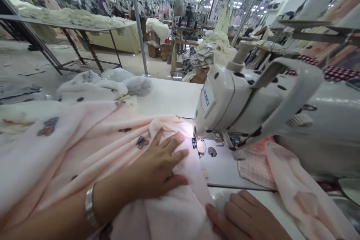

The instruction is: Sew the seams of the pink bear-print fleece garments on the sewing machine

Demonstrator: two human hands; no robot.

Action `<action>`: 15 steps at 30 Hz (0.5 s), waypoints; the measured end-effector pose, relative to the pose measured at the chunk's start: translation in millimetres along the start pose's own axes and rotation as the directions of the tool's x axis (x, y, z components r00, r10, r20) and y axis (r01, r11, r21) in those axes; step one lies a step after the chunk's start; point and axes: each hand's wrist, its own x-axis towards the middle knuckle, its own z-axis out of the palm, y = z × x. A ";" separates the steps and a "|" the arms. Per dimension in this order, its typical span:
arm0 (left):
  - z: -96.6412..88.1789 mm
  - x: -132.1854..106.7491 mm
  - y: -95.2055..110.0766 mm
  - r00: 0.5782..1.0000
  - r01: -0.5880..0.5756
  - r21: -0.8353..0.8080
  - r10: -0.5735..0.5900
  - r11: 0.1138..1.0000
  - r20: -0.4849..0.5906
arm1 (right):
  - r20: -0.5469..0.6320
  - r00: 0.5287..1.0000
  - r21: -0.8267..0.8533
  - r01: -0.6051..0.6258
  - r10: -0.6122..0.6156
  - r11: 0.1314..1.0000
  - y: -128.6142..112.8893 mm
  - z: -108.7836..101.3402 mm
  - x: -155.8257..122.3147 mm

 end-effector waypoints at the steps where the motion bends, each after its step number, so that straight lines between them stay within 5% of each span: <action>1: -3.6 6.3 -11.1 0.999 -0.031 -0.005 0.031 0.999 0.007 | -0.017 1.000 0.007 0.001 -0.001 1.000 2.3 4.2 5.8; 8: -3.2 48.0 -68.7 0.977 -0.209 0.029 0.210 0.977 -0.046 | -0.085 0.993 0.025 -0.085 0.087 0.996 28.9 29.3 37.0; 15: -6.5 82.4 -107.0 0.978 -0.197 0.092 0.202 0.976 -0.054 | -0.032 0.982 -0.033 -0.186 0.185 0.982 43.9 50.0 41.8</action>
